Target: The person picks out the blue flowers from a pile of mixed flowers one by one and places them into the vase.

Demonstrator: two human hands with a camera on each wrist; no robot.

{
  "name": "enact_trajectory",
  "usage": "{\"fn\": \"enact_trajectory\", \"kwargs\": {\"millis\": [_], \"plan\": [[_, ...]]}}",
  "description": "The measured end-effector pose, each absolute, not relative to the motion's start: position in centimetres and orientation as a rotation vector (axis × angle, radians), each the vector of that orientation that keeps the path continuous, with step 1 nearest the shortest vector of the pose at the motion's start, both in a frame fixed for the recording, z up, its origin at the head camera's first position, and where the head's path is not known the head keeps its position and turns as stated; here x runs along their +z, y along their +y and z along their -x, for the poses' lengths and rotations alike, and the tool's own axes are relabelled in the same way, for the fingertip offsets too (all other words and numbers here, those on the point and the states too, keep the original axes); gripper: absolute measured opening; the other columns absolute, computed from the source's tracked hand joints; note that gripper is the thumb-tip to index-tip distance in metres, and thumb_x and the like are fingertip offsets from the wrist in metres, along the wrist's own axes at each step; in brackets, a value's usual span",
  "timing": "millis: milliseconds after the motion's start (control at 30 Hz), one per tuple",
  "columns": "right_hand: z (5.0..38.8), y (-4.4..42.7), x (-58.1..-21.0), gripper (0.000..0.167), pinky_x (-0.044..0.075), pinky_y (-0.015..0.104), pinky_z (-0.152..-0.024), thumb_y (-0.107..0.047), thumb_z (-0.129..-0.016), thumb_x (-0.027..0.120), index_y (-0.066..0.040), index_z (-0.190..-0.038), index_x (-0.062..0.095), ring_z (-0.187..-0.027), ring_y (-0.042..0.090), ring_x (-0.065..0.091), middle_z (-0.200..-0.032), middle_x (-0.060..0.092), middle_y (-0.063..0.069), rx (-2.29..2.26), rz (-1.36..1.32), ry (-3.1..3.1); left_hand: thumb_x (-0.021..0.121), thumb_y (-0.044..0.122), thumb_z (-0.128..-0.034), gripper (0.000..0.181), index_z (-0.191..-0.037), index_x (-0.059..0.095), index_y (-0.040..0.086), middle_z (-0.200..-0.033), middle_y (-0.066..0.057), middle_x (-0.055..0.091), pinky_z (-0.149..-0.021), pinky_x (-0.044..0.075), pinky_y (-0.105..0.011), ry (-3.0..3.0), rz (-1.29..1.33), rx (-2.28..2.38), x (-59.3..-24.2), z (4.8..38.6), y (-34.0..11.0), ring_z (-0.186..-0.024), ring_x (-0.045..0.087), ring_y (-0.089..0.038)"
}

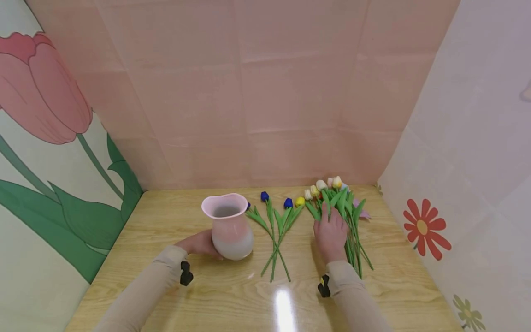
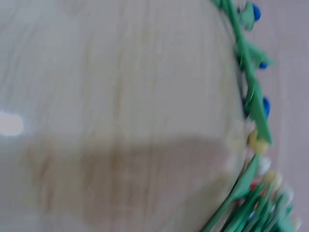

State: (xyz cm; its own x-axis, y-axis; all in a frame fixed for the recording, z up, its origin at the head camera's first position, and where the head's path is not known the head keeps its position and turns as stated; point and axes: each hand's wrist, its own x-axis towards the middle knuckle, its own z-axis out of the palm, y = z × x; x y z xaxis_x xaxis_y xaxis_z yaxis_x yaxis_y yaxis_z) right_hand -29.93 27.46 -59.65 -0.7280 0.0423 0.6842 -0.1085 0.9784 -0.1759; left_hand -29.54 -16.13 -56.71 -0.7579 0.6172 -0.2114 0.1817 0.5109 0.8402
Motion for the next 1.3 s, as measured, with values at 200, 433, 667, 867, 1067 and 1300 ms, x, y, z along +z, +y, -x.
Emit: {"fn": "enact_trajectory", "kwargs": {"millis": [200, 433, 667, 867, 1067, 1300], "plan": [[29.9, 24.0, -58.7, 0.076, 0.044, 0.058, -0.087, -0.025, -0.082, 0.077, -0.004, -0.146, 0.041, -0.114, 0.045, 0.053, -0.133, 0.051, 0.028, 0.235, -0.104, -2.405, 0.088, 0.016, -0.0684, 0.09, -0.143, 0.04, 0.006, -0.14, -0.011, 0.05, -0.103, 0.041, -0.043, 2.276, -0.657, 1.17, -56.9, 29.7, -16.3, -0.122, 0.051, -0.023], [28.9, 20.3, -59.5, 0.069, 0.046, 0.056, -0.089, -0.026, -0.082, 0.077, 0.004, -0.137, 0.047, -0.11, 0.042, 0.057, -0.125, 0.057, 0.026, 0.258, -0.244, -2.506, 0.089, 0.017, -0.0677, 0.089, -0.142, 0.041, 0.005, -0.138, -0.012, 0.052, -0.1, 0.044, -0.042, 2.282, -0.645, 1.165, -56.9, 29.7, -16.3, -0.118, 0.053, -0.023], [28.0, 18.1, -60.5, 0.05, 0.046, 0.053, -0.091, -0.037, -0.095, 0.059, -0.005, -0.133, 0.052, -0.108, 0.036, 0.057, -0.118, 0.06, 0.018, 0.262, -0.22, -2.838, 0.089, 0.017, -0.0682, 0.087, -0.141, 0.042, 0.005, -0.137, -0.011, 0.052, -0.1, 0.044, -0.041, 2.283, -0.648, 1.155, -56.9, 29.7, -16.3, -0.118, 0.053, -0.022], [27.9, 17.8, -61.2, 0.036, 0.045, 0.053, -0.086, -0.036, -0.1, 0.05, -0.011, -0.124, 0.057, -0.099, 0.034, 0.056, -0.107, 0.059, 0.014, 0.272, -0.211, -2.97, 0.088, 0.017, -0.0685, 0.088, -0.142, 0.042, 0.005, -0.138, -0.012, 0.052, -0.101, 0.042, -0.042, 2.286, -0.644, 1.15, -56.8, 29.7, -16.3, -0.119, 0.052, -0.023], [28.3, 17.5, -61.1, 0.024, 0.05, 0.049, -0.074, -0.032, -0.099, 0.052, -0.012, -0.111, 0.058, -0.087, 0.032, 0.059, -0.1, 0.059, 0.013, 0.288, -0.199, -3.003, 0.088, 0.014, -0.0691, 0.088, -0.143, 0.04, 0.005, -0.14, -0.011, 0.051, -0.103, 0.041, -0.042, 2.285, -0.647, 1.156, -56.9, 29.7, -16.2, -0.122, 0.051, -0.023], [28.9, 17.5, -61.1, 0.017, 0.048, 0.043, -0.052, -0.024, -0.097, 0.055, -0.008, -0.103, 0.055, -0.068, 0.029, 0.061, -0.085, 0.06, 0.014, 0.415, -0.159, -3.05, 0.088, 0.013, -0.069, 0.09, -0.144, 0.039, 0.005, -0.141, -0.012, 0.05, -0.104, 0.04, -0.044, 2.281, -0.654, 1.169, -56.9, 29.7, -16.2, -0.123, 0.049, -0.025]]}}
